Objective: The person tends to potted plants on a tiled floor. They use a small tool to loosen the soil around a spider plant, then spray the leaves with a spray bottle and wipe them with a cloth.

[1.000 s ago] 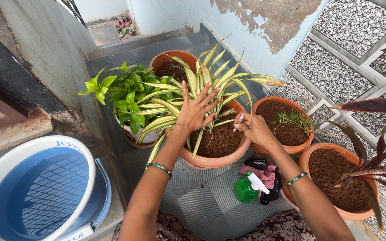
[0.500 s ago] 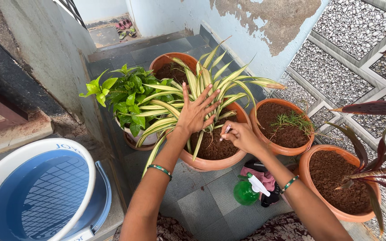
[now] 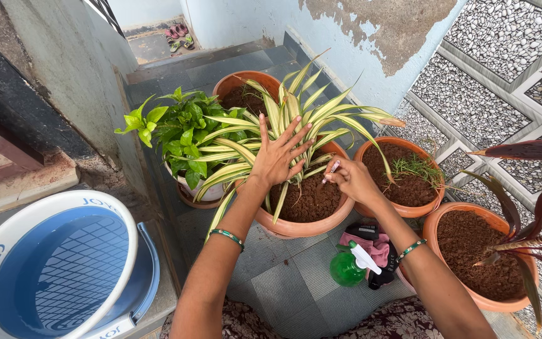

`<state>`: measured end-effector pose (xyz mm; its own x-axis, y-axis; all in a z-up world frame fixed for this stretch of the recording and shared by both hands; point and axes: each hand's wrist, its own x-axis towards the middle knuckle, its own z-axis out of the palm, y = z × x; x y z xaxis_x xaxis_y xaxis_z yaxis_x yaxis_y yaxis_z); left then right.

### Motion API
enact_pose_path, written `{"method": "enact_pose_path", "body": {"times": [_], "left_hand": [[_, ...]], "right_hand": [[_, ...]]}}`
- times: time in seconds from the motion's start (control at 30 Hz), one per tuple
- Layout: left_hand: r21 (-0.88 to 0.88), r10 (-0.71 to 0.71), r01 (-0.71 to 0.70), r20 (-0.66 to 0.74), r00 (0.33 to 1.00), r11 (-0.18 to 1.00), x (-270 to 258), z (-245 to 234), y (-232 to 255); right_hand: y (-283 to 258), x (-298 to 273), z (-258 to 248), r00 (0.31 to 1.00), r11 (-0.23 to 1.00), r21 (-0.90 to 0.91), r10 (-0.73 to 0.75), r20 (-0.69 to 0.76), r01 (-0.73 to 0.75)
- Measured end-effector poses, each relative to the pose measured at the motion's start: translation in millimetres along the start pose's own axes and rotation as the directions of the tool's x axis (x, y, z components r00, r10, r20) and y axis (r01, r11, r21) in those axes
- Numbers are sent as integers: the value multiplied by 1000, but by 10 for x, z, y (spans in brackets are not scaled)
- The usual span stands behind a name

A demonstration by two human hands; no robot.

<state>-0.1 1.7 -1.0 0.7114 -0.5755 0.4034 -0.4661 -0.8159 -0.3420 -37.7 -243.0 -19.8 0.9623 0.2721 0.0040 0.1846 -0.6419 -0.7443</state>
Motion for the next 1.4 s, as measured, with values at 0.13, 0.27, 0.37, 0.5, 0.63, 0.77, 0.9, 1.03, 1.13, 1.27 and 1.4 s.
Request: {"method": "enact_pose_path", "body": {"times": [0.13, 0.27, 0.37, 0.5, 0.63, 0.77, 0.9, 1.03, 1.13, 1.27, 1.4], "left_hand": [[-1, 1, -1, 43, 999, 1000, 42, -7, -28], [-13, -2, 2, -13, 1000, 1000, 13, 14, 6], [7, 3, -3, 34, 999, 1000, 32, 0, -10], [-11, 4, -4, 10, 1000, 1000, 32, 14, -1], [-11, 6, -6, 21, 1000, 1000, 18, 8, -10], [-4, 7, -7, -1, 1000, 1000, 43, -2, -11], [-4, 8, -8, 25, 1000, 1000, 21, -1, -2], [-4, 12, -12, 43, 999, 1000, 43, -5, -23], [5, 8, -8, 12, 1000, 1000, 44, 17, 2], [-3, 9, -9, 41, 999, 1000, 28, 11, -18], [4, 17, -17, 20, 1000, 1000, 59, 6, -5]], "right_hand": [[3, 25, -9, 969, 958, 244, -193, 151, 153], [90, 53, -90, 996, 994, 64, -85, 29, 83], [117, 85, -111, 986, 979, 197, -90, 142, 61], [185, 83, -164, 971, 985, 170, -73, 228, 34], [195, 97, -255, 991, 986, 157, -65, 113, 47], [138, 68, -305, 969, 997, 24, -74, 237, 70], [38, 61, -357, 992, 990, 120, -81, 93, 69], [-29, 86, -383, 979, 997, -52, -49, 196, 61], [17, 61, -389, 977, 983, -141, -86, 193, 114], [26, 144, -373, 986, 970, 190, -161, 38, 151], [73, 182, -253, 977, 997, -1, -72, 199, 74]]}}
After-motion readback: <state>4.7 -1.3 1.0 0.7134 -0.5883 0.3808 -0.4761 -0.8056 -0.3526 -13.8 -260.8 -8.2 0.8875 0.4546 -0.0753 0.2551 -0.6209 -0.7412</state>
